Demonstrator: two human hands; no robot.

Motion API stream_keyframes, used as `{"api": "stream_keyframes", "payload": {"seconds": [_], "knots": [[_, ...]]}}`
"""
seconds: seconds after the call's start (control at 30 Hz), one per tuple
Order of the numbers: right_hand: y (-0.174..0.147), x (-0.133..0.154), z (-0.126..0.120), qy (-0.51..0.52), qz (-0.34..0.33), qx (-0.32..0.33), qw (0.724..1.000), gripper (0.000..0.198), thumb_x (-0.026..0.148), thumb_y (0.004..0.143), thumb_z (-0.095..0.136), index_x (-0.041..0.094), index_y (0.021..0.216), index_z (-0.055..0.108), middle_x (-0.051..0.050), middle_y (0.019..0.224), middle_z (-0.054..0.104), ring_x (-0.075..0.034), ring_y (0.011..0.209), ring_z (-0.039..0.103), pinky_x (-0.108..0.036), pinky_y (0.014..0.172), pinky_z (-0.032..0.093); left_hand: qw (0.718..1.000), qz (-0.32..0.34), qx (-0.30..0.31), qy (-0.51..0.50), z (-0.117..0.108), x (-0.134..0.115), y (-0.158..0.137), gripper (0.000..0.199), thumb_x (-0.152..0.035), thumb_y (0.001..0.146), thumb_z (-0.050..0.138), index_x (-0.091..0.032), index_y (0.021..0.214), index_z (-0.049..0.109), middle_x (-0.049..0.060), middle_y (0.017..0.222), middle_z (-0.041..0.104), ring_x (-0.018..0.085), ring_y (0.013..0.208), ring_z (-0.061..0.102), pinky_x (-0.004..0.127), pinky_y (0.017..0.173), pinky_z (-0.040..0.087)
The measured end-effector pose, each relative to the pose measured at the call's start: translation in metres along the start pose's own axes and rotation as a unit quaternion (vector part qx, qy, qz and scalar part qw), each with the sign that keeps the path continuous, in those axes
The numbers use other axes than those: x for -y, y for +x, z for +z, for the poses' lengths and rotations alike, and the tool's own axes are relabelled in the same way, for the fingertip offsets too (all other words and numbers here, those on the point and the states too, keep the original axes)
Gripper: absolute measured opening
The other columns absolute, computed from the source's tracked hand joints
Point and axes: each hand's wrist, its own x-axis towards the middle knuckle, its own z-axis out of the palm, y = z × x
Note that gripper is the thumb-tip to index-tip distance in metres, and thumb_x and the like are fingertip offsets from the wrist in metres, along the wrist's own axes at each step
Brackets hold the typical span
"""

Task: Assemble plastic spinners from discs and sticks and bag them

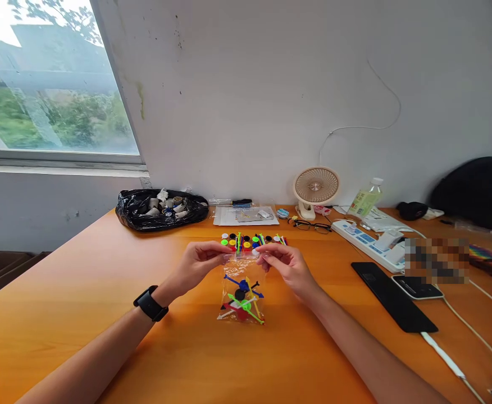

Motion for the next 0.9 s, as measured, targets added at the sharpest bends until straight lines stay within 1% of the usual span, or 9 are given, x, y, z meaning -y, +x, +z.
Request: {"api": "stream_keyframes", "payload": {"seconds": [0.17,0.27,0.37,0.47,0.53,0.63,0.77,0.83,0.9], "knots": [[0.001,0.000,-0.002,0.011,-0.001,-0.011,1.000,0.016,0.037,0.084,0.077,0.024,0.086,0.086,-0.006,0.077,0.078,-0.019,0.071,0.066,-0.033,0.069,0.052,1.000,0.013,0.015,0.016,-0.002,-0.003,-0.001,0.021,-0.036,0.089,0.079,-0.016,0.097,0.083,0.009,0.096,0.078,0.018,0.086,0.070,0.030,0.078,0.059],[0.000,0.001,-0.003,-0.005,-0.020,-0.004,1.000,0.018,0.035,0.086,0.073,0.024,0.086,0.086,-0.005,0.078,0.077,-0.020,0.074,0.066,-0.035,0.073,0.053,1.000,-0.001,-0.003,0.008,-0.001,-0.002,-0.004,0.022,-0.033,0.095,0.070,-0.016,0.100,0.084,0.009,0.095,0.078,0.018,0.087,0.070,0.031,0.084,0.059],[-0.002,0.001,-0.002,-0.029,-0.040,0.008,0.999,0.023,0.041,0.090,0.071,0.023,0.087,0.086,-0.005,0.078,0.075,-0.021,0.076,0.065,-0.035,0.076,0.053,0.999,-0.013,-0.030,-0.025,0.002,0.002,-0.006,0.027,-0.036,0.099,0.065,-0.016,0.100,0.083,0.009,0.094,0.079,0.019,0.089,0.071,0.032,0.086,0.059],[-0.002,-0.002,0.002,-0.040,-0.030,-0.006,0.999,0.023,0.045,0.083,0.082,0.022,0.083,0.083,-0.006,0.082,0.075,-0.021,0.079,0.067,-0.035,0.078,0.055,0.997,-0.033,-0.054,-0.041,0.007,0.005,-0.005,0.023,-0.036,0.086,0.082,-0.015,0.095,0.080,0.008,0.095,0.081,0.020,0.089,0.074,0.032,0.085,0.061],[-0.001,-0.004,0.003,-0.026,-0.020,-0.024,0.999,0.026,0.043,0.076,0.089,0.023,0.089,0.081,-0.005,0.087,0.076,-0.021,0.083,0.069,-0.035,0.081,0.057,0.996,-0.030,-0.065,-0.056,0.009,0.005,-0.004,0.027,-0.033,0.077,0.090,-0.016,0.094,0.077,0.007,0.097,0.081,0.020,0.091,0.076,0.033,0.088,0.062],[0.000,-0.006,0.003,-0.009,-0.012,-0.038,0.999,0.038,0.042,0.074,0.092,0.025,0.105,0.078,-0.003,0.087,0.075,-0.020,0.086,0.070,-0.034,0.085,0.059,0.994,-0.025,-0.077,-0.068,0.010,0.002,-0.003,0.034,-0.033,0.078,0.090,-0.017,0.104,0.075,0.006,0.101,0.080,0.018,0.094,0.075,0.031,0.090,0.061],[0.000,-0.008,0.002,-0.003,-0.007,-0.033,0.999,0.038,0.042,0.076,0.090,0.024,0.106,0.077,-0.003,0.088,0.073,-0.018,0.086,0.069,-0.031,0.086,0.059,0.993,-0.080,-0.038,-0.078,0.016,-0.002,-0.006,0.042,-0.041,0.089,0.081,-0.020,0.124,0.072,0.008,0.119,0.077,0.018,0.104,0.072,0.028,0.089,0.059],[-0.002,-0.009,0.004,0.001,-0.005,-0.026,1.000,0.036,0.042,0.077,0.090,0.024,0.106,0.077,-0.002,0.088,0.072,-0.017,0.086,0.069,-0.030,0.085,0.058,0.991,-0.110,-0.017,-0.079,0.022,-0.002,-0.008,0.041,-0.043,0.087,0.083,-0.018,0.118,0.074,0.009,0.112,0.079,0.018,0.097,0.072,0.028,0.084,0.059],[-0.004,-0.010,0.006,0.007,-0.003,-0.015,1.000,0.035,0.041,0.079,0.089,0.024,0.108,0.076,-0.002,0.087,0.071,-0.016,0.085,0.068,-0.029,0.084,0.057,0.990,-0.118,-0.024,-0.070,0.028,-0.001,-0.010,0.038,-0.043,0.082,0.087,-0.015,0.105,0.077,0.008,0.096,0.079,0.016,0.085,0.071,0.026,0.076,0.057]]}}
